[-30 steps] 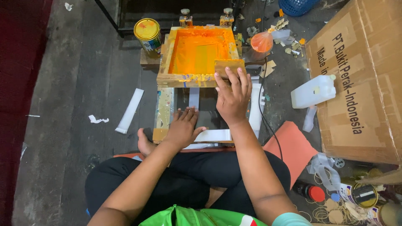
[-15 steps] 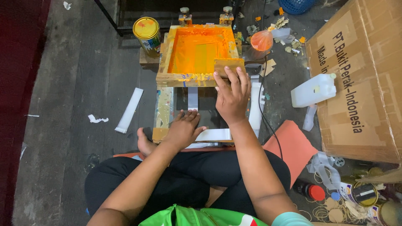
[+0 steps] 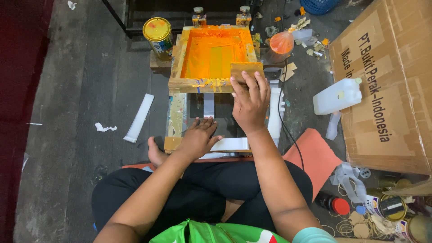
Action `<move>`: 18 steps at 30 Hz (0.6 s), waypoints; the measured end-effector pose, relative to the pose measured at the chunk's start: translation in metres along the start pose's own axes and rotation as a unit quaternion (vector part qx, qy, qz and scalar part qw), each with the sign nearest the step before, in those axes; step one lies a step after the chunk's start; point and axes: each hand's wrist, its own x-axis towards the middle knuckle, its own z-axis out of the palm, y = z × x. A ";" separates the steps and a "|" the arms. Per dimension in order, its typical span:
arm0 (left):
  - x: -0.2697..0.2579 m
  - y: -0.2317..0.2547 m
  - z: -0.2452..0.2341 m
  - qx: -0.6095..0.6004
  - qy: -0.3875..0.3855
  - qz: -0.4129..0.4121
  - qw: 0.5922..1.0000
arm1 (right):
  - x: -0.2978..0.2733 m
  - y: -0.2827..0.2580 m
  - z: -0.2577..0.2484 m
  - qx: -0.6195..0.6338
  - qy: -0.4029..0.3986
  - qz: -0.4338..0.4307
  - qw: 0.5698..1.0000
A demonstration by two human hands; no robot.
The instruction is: The person spreads orange ink across a screen-printing frame using a squeegee. They then pick up a white strip, inspect it, and place it on the floor. The person resumes spreading ink on the screen.
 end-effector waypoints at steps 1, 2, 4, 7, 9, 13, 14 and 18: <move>0.000 0.000 0.000 0.000 0.000 0.000 1.000 | 0.000 0.000 0.000 0.000 0.000 0.000 1.000; 0.000 0.000 -0.001 -0.004 -0.001 0.000 1.000 | 0.000 0.000 0.000 0.001 0.001 -0.001 1.000; 0.000 0.001 -0.001 -0.008 -0.003 -0.001 1.000 | -0.001 0.000 0.001 0.001 0.001 -0.001 1.000; -0.001 0.004 -0.005 -0.012 -0.013 -0.009 1.000 | -0.001 0.001 0.001 -0.003 0.001 -0.001 1.000; -0.001 0.006 -0.010 -0.011 -0.030 -0.009 0.999 | -0.001 0.001 0.001 0.000 0.001 0.002 1.000; -0.001 0.004 -0.005 -0.003 -0.007 -0.005 1.000 | -0.001 0.000 -0.002 0.001 0.000 -0.002 1.000; -0.002 0.005 -0.008 -0.004 -0.001 -0.002 1.000 | -0.001 0.002 -0.003 -0.003 -0.003 -0.008 1.000; -0.008 0.003 -0.010 -0.015 0.069 0.034 0.997 | 0.005 0.004 -0.018 0.006 -0.037 -0.020 0.999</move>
